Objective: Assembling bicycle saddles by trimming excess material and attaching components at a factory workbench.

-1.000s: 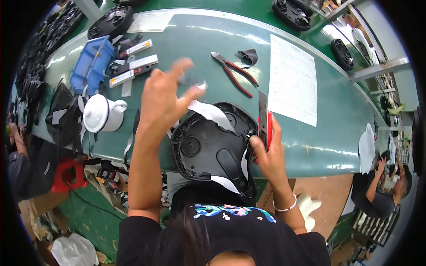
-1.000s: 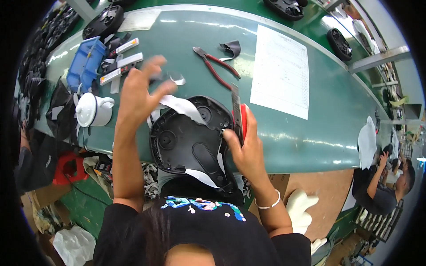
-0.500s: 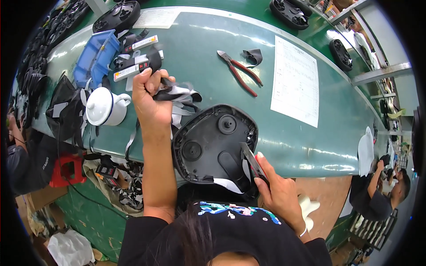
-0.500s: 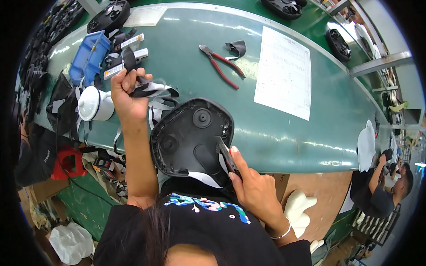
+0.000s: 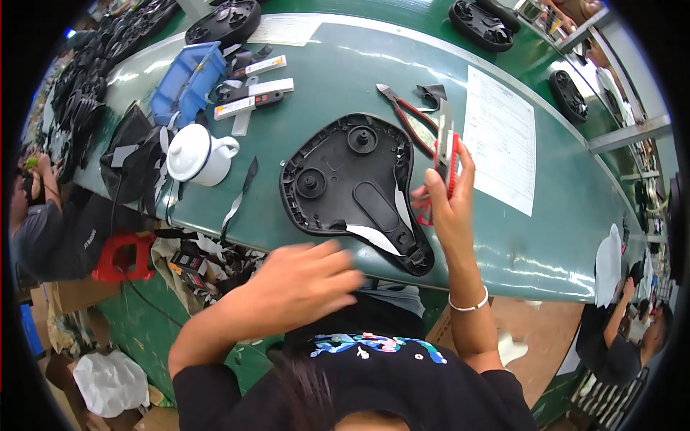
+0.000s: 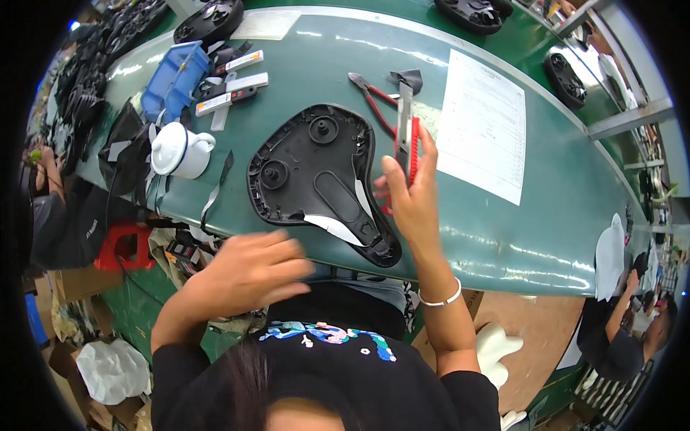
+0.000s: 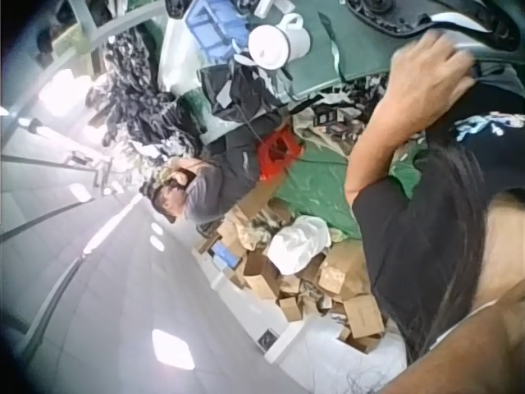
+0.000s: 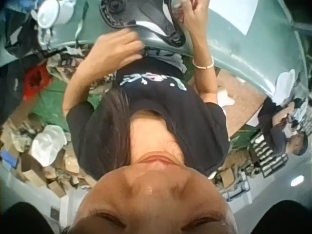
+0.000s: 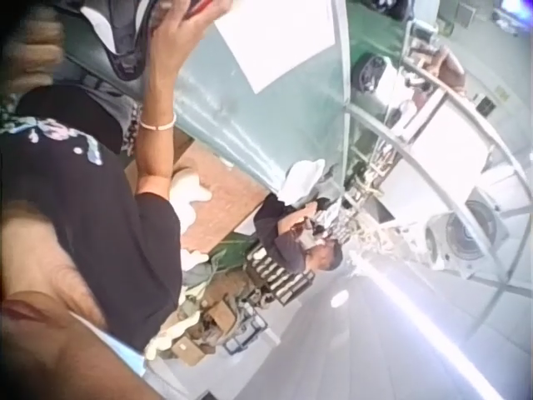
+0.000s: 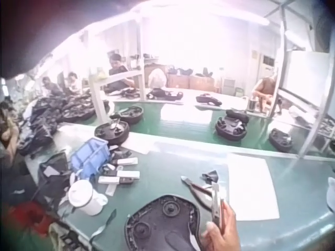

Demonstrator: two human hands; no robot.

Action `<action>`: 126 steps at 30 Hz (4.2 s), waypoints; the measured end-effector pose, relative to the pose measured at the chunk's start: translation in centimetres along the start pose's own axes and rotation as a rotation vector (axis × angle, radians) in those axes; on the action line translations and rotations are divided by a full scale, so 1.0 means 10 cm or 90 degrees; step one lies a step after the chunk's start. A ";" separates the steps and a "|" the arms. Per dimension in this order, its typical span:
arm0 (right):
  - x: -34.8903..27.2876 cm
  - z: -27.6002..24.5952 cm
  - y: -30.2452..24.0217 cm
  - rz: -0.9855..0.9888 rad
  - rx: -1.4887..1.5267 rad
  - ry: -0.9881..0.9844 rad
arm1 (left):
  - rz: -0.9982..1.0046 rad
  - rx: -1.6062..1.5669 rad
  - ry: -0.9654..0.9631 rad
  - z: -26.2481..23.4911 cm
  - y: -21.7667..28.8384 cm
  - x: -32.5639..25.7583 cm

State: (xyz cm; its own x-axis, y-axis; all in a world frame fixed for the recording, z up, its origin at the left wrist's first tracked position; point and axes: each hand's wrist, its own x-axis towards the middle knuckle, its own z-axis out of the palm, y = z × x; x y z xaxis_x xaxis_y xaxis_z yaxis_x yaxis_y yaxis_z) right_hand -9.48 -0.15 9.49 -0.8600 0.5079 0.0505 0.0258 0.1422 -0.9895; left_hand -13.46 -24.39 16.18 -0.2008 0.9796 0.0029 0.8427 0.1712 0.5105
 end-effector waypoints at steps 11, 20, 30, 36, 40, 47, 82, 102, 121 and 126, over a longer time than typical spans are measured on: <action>-0.59 -0.58 -0.24 -0.352 -0.399 -0.263 | -0.033 -0.242 -0.164 -0.03 -0.84 1.08; -0.46 -0.46 -0.42 -0.309 -0.733 -0.476 | -0.016 -0.269 -0.145 0.00 -0.91 1.08; -0.44 -0.75 -0.12 -0.156 -0.381 -0.230 | -0.394 0.004 0.293 -0.22 -1.33 0.62; 0.84 -0.65 -0.02 -0.019 -0.094 -0.050 | -0.432 -0.391 0.277 -0.31 -1.86 0.67; 2.33 -0.98 0.15 -0.068 -0.077 0.105 | -0.544 -0.681 0.644 -0.50 -2.02 1.21; 4.12 -0.68 0.71 0.006 0.101 0.127 | -0.358 -0.252 0.727 0.20 -1.96 2.14; 5.89 -0.66 0.71 0.013 0.463 0.213 | -0.361 -0.211 0.556 0.08 -1.86 2.15; 4.17 -2.14 0.84 -0.244 -1.028 0.145 | -0.248 -0.601 0.816 -0.11 -1.97 2.15; 0.52 -0.64 -0.20 0.076 -0.065 -0.123 | -0.337 -0.663 0.813 0.72 -0.77 0.31; -0.07 -0.32 0.18 0.047 -0.101 -0.154 | -0.528 -0.776 0.591 0.36 -0.83 0.39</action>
State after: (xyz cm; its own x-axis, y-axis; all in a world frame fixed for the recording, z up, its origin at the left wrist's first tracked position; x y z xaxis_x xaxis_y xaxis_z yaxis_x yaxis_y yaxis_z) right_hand -7.19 2.50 8.13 -0.9489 0.3069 -0.0730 0.1553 0.2532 -0.9548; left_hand -19.48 -21.58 8.83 -0.9115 0.2245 -0.3446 -0.3626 -0.0436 0.9309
